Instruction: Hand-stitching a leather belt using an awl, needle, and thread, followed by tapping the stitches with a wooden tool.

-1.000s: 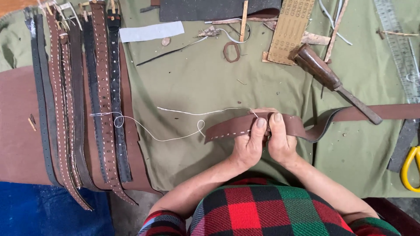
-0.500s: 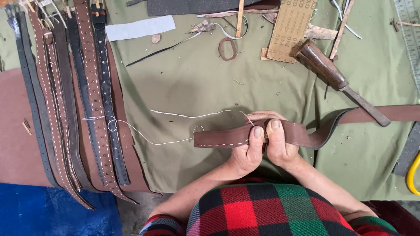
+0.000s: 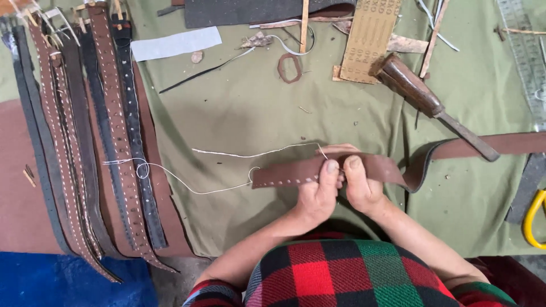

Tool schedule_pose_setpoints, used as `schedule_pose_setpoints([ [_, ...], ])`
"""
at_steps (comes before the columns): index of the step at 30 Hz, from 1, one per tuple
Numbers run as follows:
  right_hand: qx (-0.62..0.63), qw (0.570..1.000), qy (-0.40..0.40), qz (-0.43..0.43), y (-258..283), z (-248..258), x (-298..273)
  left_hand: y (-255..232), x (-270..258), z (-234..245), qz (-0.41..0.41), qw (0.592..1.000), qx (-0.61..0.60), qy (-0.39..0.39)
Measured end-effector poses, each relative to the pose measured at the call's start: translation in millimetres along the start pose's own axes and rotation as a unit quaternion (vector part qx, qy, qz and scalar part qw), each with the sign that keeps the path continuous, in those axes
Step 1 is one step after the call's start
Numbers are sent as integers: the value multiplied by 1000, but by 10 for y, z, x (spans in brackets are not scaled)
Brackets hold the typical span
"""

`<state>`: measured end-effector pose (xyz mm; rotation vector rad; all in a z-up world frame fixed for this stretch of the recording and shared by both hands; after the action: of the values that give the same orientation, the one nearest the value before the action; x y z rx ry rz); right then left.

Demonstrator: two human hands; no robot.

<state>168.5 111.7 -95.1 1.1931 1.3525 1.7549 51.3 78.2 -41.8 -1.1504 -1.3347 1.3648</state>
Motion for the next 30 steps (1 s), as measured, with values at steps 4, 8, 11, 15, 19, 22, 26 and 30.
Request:
schedule_pose_setpoints([
  [4,-69,993,52,-86,553,-130,211,321,32,190,149,986,-68,-20],
  [8,-57,988,54,-133,334,23,-68,-61,143,392,-18,998,59,12],
  [11,202,965,84,-141,432,-115,-133,184,11,414,93,996,10,-2],
  [15,446,862,145,-193,439,-226,-301,142,-66,396,125,991,-27,-27],
  [19,322,929,156,-97,477,-206,-328,119,-186,395,134,987,-69,-63],
  [22,99,983,136,-69,611,-181,-376,366,-218,305,122,973,-166,-105],
  [26,207,966,127,-86,669,-232,-416,370,-315,258,126,965,-209,-100],
  [30,429,876,96,-199,512,-287,-564,255,-308,223,131,965,-211,-84],
])
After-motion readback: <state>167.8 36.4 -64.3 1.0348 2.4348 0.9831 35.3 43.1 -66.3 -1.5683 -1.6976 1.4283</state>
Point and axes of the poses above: each hand's wrist, its own x-axis towards the middle knuckle, its own z-axis out of the back of the hand, y = z × x, the point moved 5 cm from there along x, towards the middle knuckle, and after that the axes turned 7 degrees about y, right-handed, at the moved point
